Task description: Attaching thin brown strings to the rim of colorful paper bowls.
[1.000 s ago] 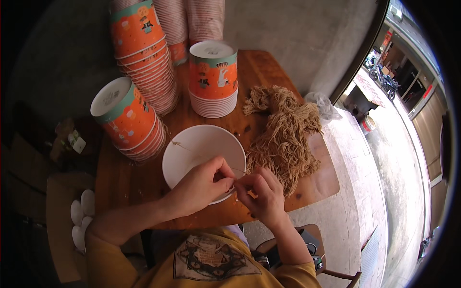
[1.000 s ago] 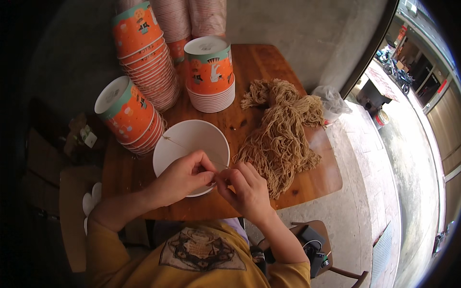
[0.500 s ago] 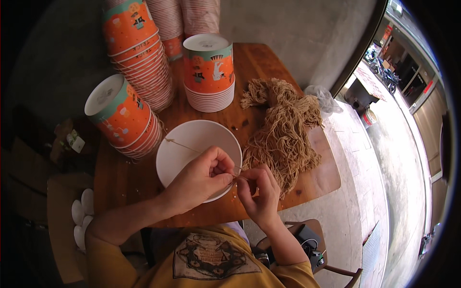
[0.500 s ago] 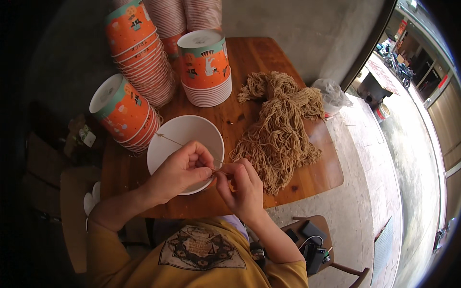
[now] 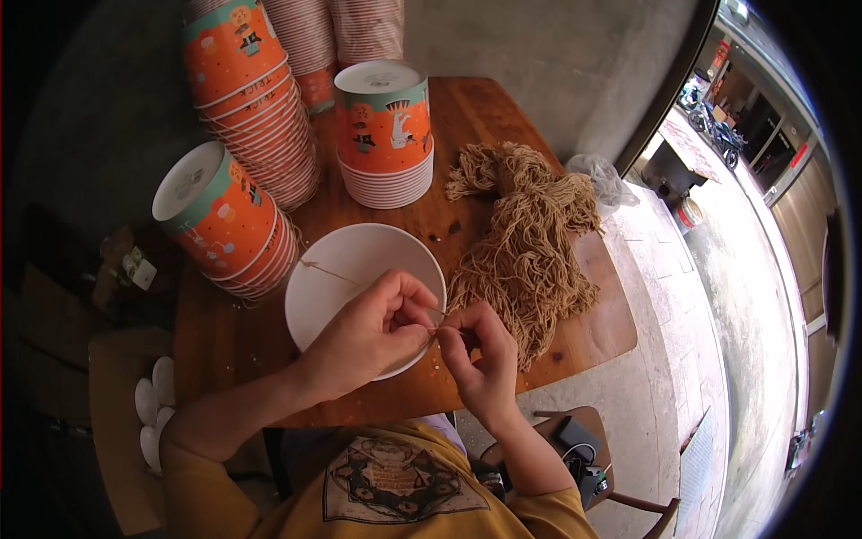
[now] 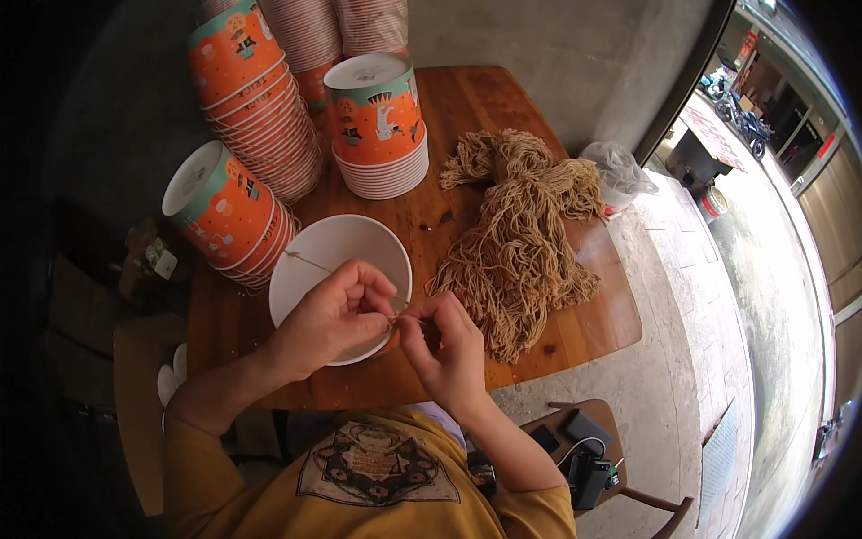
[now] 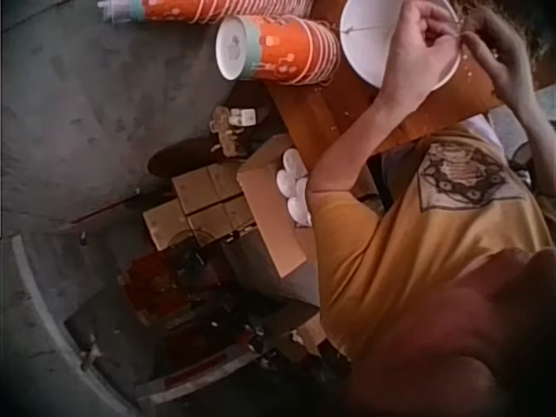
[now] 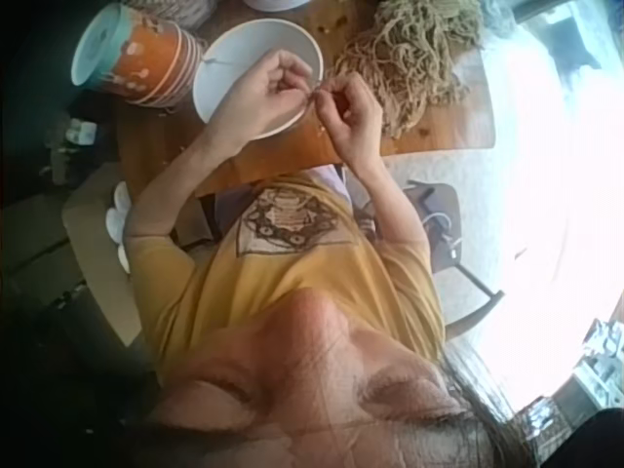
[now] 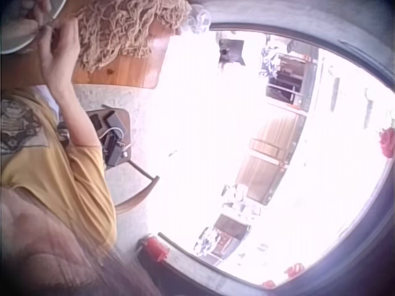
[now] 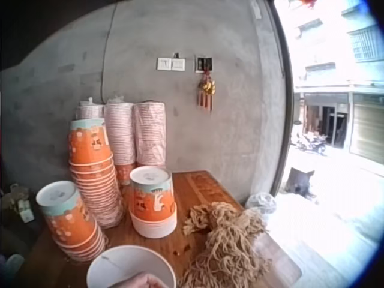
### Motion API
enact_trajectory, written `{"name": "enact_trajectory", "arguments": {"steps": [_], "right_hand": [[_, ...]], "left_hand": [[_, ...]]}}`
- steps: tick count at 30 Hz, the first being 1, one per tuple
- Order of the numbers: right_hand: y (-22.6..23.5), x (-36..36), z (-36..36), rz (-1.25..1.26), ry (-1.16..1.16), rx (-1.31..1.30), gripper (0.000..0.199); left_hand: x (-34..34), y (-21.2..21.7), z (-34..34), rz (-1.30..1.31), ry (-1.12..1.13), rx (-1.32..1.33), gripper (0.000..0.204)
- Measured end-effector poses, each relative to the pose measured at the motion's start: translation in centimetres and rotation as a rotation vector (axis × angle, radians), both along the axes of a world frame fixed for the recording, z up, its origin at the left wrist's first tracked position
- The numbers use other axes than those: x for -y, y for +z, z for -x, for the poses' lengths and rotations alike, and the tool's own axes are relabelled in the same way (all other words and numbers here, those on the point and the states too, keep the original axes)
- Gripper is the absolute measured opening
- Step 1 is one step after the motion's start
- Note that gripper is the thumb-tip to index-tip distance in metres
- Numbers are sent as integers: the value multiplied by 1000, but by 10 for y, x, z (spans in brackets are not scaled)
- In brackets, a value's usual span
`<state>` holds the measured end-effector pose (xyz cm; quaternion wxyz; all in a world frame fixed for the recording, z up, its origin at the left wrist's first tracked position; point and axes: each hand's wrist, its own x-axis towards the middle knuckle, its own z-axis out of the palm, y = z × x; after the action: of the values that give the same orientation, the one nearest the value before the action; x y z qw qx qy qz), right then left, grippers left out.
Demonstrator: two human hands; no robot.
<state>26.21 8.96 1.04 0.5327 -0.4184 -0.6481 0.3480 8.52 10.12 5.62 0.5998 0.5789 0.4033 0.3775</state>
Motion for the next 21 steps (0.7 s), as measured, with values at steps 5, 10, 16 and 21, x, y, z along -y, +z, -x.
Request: {"name": "enact_trajectory", "arguments": {"steps": [5,10,16,21], "right_hand": [[1,-1,-8,-64,-65,100,14],[8,-9,-21,-537,-57,506,35],[26,-13,-33,-793,16,810,31],[34,-20,-29,-834,65,864,28]], "left_hand": [[-3,4,-2,90,21,20,26],[-3,0,1,90,29,25,29],[-3,0,-3,43,-7,11,35],[-2,-8,-8,-79,-30,-16,39]]}}
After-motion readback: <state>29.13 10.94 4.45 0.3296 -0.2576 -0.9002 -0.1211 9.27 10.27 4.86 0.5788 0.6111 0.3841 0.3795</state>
